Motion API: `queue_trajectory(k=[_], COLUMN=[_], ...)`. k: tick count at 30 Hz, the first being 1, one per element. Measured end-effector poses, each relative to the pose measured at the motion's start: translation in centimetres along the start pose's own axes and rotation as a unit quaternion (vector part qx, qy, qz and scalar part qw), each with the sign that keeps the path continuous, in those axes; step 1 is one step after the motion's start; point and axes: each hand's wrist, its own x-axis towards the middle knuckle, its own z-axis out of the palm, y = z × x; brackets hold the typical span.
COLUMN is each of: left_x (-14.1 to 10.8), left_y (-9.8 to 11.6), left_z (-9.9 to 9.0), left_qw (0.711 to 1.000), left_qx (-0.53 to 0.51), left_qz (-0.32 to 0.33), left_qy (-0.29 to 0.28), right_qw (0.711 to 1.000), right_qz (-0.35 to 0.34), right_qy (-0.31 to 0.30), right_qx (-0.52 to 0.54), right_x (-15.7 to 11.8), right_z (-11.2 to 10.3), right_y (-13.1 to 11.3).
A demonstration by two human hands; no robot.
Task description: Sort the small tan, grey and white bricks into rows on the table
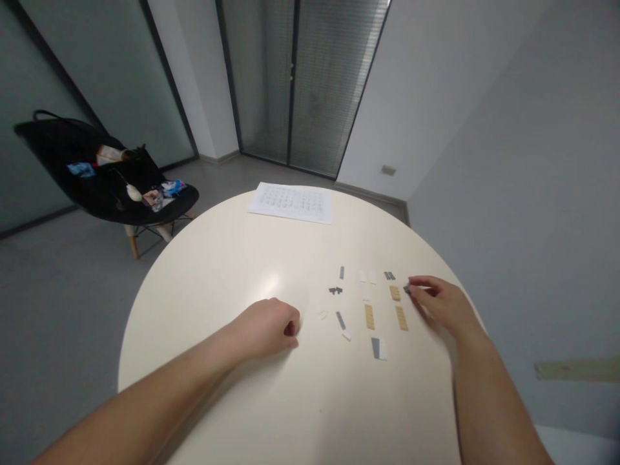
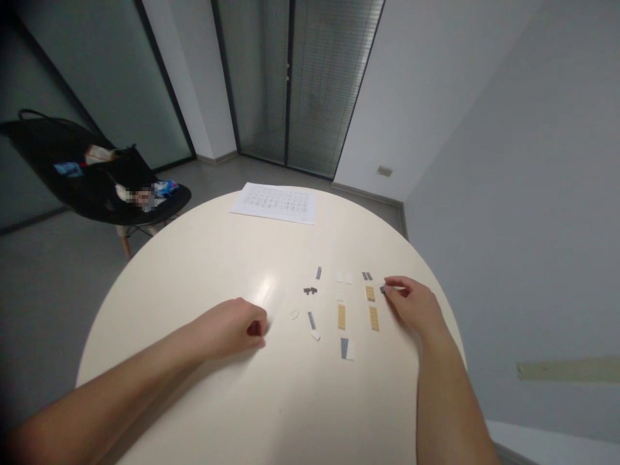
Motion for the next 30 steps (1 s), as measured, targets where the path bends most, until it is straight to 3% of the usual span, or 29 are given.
queue_trajectory(k=[6, 10, 13, 18, 21, 24, 27, 30], left_x=[-0.1, 0.6, 1.1, 1.4, 1.4, 1.5, 1.7, 1.8], left_y=[-0.2, -0.7, -1.0, -0.7, -0.5, -0.5, -0.4, 0.0], left_z=[-0.1, 0.1, 0.2, -0.3, -0.4, -0.1, 0.4, 0.8], left_qw=[0.999, 0.984, 0.948, 0.853, 0.830, 0.821, 0.814, 0.804], left_qx=[-0.026, -0.161, -0.310, -0.515, -0.550, -0.565, -0.575, -0.588], left_qz=[0.038, 0.044, 0.013, -0.017, -0.019, -0.012, 0.001, -0.003], left_qy=[0.022, 0.056, 0.073, 0.084, 0.088, 0.089, 0.087, 0.089], right_qw=[1.000, 0.999, 0.997, 0.988, 0.979, 0.967, 0.940, 0.912], right_qz=[0.005, 0.010, 0.001, -0.031, -0.102, -0.200, -0.312, -0.381], right_qy=[0.007, 0.036, 0.073, 0.149, 0.166, 0.134, 0.086, 0.027], right_qx=[0.019, 0.010, 0.005, 0.036, 0.060, 0.077, 0.112, 0.147], right_x=[0.1, -0.3, -0.6, -1.7, -3.0, -4.6, -6.3, -7.7], right_z=[0.1, -0.3, -0.7, -0.8, -0.5, -0.1, 0.6, 1.5], right_y=[0.1, -0.6, -1.2, -3.2, -5.9, -9.2, -12.1, -14.2])
